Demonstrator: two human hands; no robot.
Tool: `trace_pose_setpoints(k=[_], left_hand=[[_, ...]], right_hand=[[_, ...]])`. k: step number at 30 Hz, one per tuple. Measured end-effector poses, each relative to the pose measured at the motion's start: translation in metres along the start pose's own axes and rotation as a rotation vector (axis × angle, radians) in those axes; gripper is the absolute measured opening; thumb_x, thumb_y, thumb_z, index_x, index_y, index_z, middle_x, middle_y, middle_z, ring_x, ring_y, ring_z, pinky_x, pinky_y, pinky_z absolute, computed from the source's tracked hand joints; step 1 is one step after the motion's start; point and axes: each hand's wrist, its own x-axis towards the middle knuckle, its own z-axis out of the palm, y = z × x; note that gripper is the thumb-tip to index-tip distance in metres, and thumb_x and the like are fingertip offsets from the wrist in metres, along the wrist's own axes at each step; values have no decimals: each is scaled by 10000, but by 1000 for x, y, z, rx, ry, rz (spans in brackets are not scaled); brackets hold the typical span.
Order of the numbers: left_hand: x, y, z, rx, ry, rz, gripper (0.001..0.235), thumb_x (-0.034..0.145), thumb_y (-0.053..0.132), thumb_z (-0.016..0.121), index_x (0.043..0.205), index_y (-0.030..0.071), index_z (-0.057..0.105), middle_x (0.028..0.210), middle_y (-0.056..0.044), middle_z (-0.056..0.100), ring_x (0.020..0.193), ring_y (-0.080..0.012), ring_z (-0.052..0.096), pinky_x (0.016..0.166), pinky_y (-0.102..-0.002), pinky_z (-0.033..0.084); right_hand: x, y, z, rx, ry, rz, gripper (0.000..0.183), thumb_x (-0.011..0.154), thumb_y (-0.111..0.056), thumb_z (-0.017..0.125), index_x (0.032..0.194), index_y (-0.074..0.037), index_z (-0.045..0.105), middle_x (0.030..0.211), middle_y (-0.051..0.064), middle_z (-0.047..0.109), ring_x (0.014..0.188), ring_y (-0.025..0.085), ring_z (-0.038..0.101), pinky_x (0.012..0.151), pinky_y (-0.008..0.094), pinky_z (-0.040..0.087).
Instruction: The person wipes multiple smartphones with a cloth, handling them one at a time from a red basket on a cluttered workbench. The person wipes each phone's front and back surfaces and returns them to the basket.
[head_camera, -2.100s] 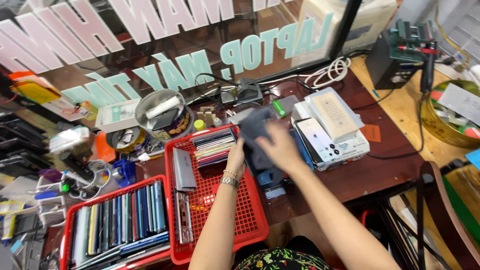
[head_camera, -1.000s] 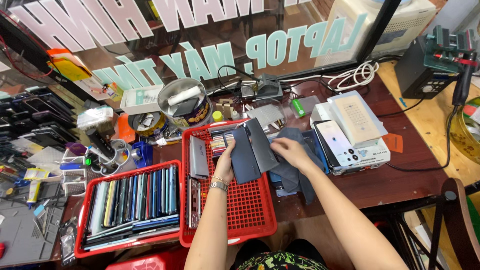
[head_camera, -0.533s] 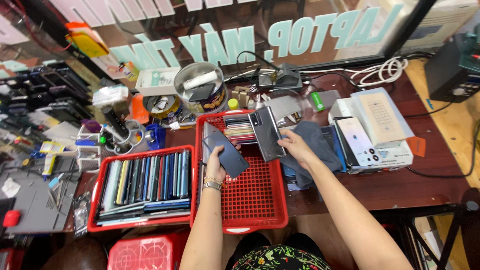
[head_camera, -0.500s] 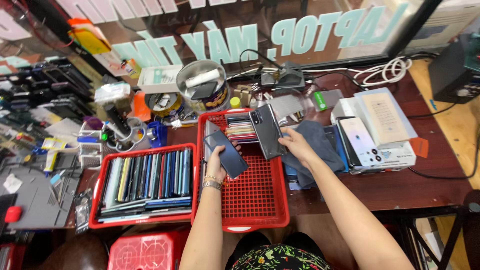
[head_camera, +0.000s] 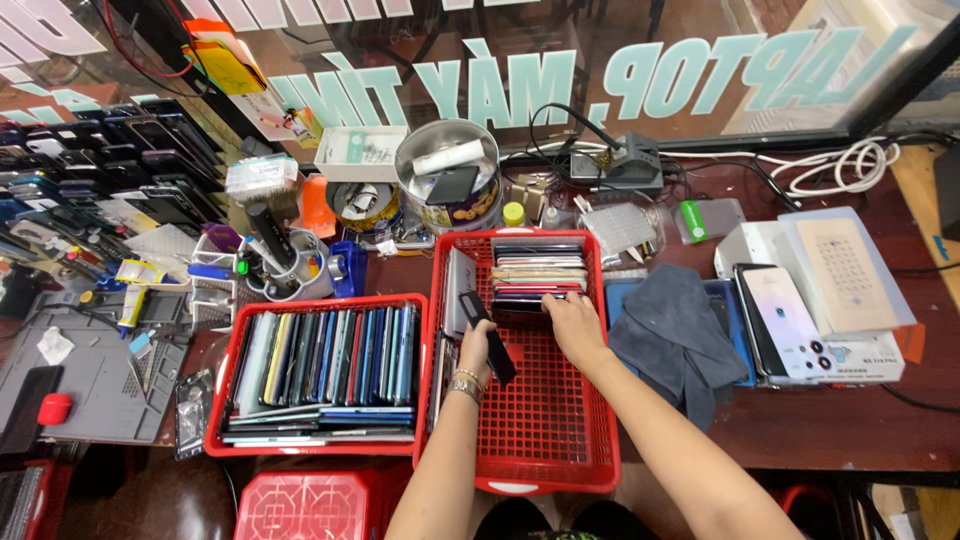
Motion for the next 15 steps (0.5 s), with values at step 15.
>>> trace_pose_setpoints(k=[15], left_hand=[[0, 41, -6, 137, -131, -23, 659, 958, 515, 640, 1385, 24, 543, 1227, -147, 645, 1040, -290, 631, 851, -423, 555]], right_hand=[[10, -69, -10, 800, -532, 325, 681, 840, -352, 816, 1399, -92, 527, 1281, 171, 687, 1168, 273, 692, 994, 389, 557]])
